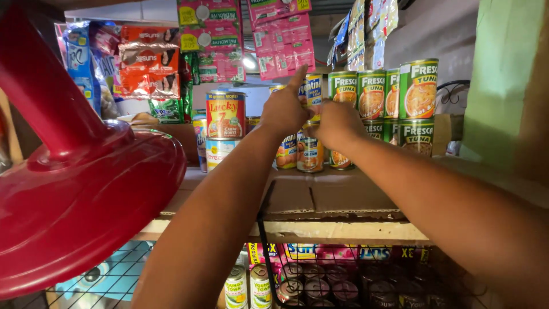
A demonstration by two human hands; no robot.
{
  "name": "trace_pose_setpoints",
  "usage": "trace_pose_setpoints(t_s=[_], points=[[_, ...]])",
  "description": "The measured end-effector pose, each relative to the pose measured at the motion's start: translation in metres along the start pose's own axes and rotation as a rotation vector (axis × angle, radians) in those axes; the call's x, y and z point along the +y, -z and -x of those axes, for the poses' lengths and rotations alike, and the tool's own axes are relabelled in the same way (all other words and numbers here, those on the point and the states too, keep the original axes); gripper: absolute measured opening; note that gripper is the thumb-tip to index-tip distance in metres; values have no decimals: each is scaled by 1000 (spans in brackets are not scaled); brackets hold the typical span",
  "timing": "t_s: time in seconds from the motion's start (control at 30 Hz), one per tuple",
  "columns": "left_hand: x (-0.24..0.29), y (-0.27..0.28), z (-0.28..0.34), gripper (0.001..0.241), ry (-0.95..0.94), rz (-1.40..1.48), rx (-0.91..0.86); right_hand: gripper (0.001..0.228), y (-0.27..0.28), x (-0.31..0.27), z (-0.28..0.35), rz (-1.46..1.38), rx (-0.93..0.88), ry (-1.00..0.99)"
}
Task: Restocking canned food products from a cardboard box onto wooden shelves in a small store.
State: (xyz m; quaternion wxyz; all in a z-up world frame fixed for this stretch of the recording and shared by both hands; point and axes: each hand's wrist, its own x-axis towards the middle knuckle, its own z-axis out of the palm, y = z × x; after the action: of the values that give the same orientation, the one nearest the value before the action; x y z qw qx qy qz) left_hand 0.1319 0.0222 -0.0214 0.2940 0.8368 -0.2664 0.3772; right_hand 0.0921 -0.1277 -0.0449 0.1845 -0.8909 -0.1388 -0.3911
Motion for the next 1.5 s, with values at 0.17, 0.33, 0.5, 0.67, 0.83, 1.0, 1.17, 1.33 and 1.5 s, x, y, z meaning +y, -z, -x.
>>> trace_pose_setpoints(t_s=[0.17,0.33,0.5,0.67,0.83,1.0,1.17,1.33,1.5], points=[[-4,-2,4,104,15,-10,2,56,-2,4,-4,90,14,-26],[-10,-6,1,106,10,34,19,62,9,-3,10,120,-63,11],[-8,0,1,106,10,-5,29,44,0,7,24,149,-297,68],[-5,6,-4,105,9,-16,-16,38,-5,-5,30,305,-287,128],[-1,11,-11,97,-64,-167,-38,49,-3,-20,37,318,-265,287],[-11,4,-26,78,-74,-162,-13,46,-5,-20,32,414,-307,284],[-13,6,-36,67,-110,-210,-2,28,-9,-18,28,512,-341,268],[-4,9,-46,60,-41,-235,-111,29,-15,-10,21,502,-392,276],[-5,3,-53,61,-75,-301,-93,29,-21,-3,15,500,-411,271]])
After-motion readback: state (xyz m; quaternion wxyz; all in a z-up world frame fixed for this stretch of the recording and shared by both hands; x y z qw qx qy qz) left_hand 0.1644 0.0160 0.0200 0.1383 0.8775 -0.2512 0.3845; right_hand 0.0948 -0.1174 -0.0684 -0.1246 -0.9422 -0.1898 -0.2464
